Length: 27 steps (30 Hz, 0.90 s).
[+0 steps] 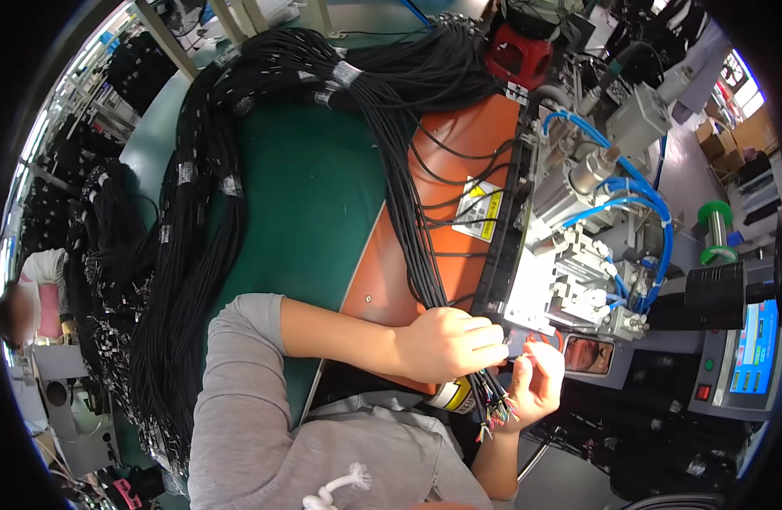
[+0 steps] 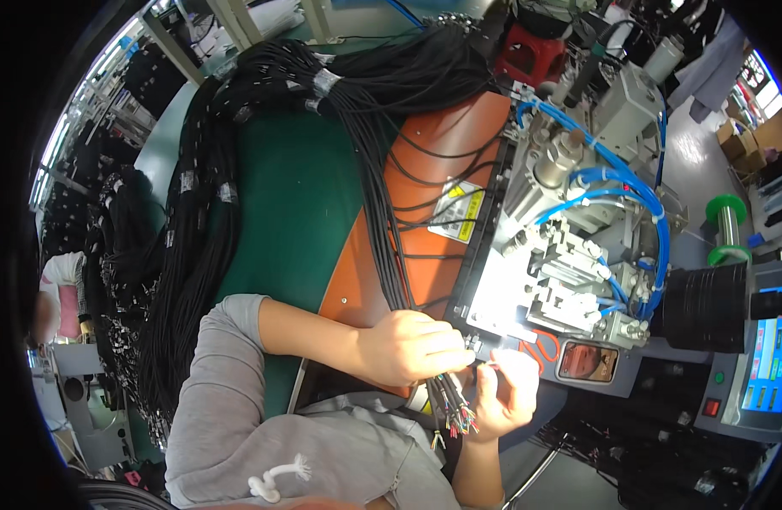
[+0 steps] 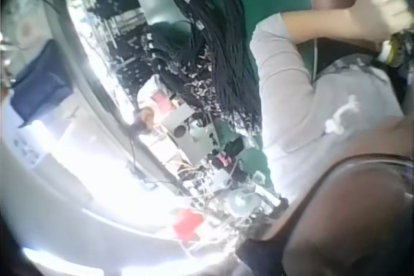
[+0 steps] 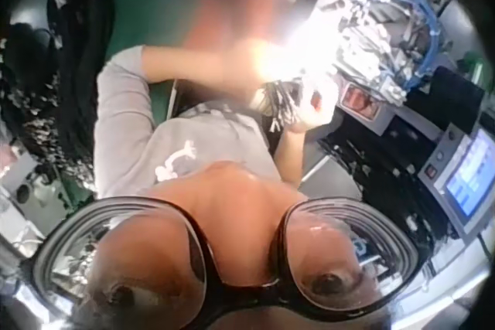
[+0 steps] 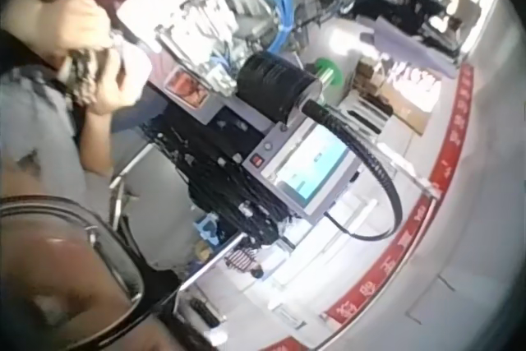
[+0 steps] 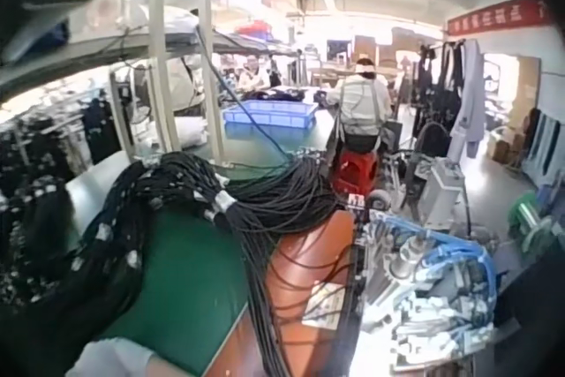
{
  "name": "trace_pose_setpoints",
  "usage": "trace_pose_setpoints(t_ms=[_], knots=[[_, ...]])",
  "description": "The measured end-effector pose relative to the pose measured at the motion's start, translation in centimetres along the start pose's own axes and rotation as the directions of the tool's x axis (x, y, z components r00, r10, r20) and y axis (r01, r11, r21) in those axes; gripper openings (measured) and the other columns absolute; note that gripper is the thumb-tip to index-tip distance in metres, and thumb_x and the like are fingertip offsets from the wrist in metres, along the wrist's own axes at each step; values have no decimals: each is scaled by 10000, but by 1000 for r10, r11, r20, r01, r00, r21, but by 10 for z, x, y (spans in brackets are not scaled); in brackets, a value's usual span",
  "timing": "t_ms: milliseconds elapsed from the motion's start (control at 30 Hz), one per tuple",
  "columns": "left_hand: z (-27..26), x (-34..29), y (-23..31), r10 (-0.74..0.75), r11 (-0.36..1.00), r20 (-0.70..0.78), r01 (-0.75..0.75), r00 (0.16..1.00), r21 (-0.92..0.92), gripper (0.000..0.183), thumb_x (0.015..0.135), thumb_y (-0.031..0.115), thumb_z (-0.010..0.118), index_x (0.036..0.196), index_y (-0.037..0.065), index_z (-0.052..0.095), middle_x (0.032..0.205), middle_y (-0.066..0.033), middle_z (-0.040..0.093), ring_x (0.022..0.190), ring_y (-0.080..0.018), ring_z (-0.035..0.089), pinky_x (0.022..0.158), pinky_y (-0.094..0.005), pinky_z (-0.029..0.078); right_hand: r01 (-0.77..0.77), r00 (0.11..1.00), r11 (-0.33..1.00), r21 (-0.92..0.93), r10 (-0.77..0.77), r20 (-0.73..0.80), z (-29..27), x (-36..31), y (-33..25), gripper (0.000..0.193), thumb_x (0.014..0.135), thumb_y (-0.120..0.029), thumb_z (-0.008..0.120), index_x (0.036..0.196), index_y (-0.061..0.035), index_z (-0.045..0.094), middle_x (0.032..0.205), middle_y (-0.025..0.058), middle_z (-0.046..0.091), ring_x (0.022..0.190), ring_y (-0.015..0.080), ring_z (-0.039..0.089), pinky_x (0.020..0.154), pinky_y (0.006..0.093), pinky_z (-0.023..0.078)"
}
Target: The person repeatedly inserts individual wires into a crimping machine and operates the lever to secure the connections. They handle a bundle of black cables, separating individual wires to feed them into the machine one at a time.
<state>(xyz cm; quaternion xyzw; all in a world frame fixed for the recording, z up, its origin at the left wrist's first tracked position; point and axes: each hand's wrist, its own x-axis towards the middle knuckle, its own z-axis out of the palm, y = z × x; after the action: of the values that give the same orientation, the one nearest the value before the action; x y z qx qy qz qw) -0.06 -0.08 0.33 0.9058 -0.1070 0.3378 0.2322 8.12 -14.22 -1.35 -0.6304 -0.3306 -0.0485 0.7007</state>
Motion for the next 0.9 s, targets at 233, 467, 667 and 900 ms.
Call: trace_pose_setpoints(t_ms=[233,467,667,900], knots=[[-4,-2,-2,-16,1000,98,17,995,-14,205,677,133,712,844,49,630,737,-66,605,591,-201,596,469,-311,448,-480,862,862,164,427,275,-15,11,-4,80,754,75,680,829,61,656,794,102,642,719,143,596,664,264,483],[-6,4,0,-26,998,129,20,991,51,115,702,122,666,778,69,598,689,-8,512,549,-148,520,446,-268,391,-296,951,943,151,276,138,-4,9,-1,137,716,64,732,819,28,650,792,92,630,717,163,596,657,261,473],[0,2,-2,42,991,94,-53,995,120,126,681,91,660,799,53,634,704,-3,530,548,-119,488,434,-246,365,-67,943,945,-321,165,288,-19,16,-3,139,739,-9,722,793,-5,594,760,93,603,694,211,577,631,288,451],[3,-3,-2,50,991,148,-68,988,119,304,661,112,642,959,77,694,732,15,575,563,-95,498,451,-231,364,-691,681,714,114,590,433,-37,15,6,73,849,-42,646,874,6,596,799,12,563,764,67,496,697,211,404]])
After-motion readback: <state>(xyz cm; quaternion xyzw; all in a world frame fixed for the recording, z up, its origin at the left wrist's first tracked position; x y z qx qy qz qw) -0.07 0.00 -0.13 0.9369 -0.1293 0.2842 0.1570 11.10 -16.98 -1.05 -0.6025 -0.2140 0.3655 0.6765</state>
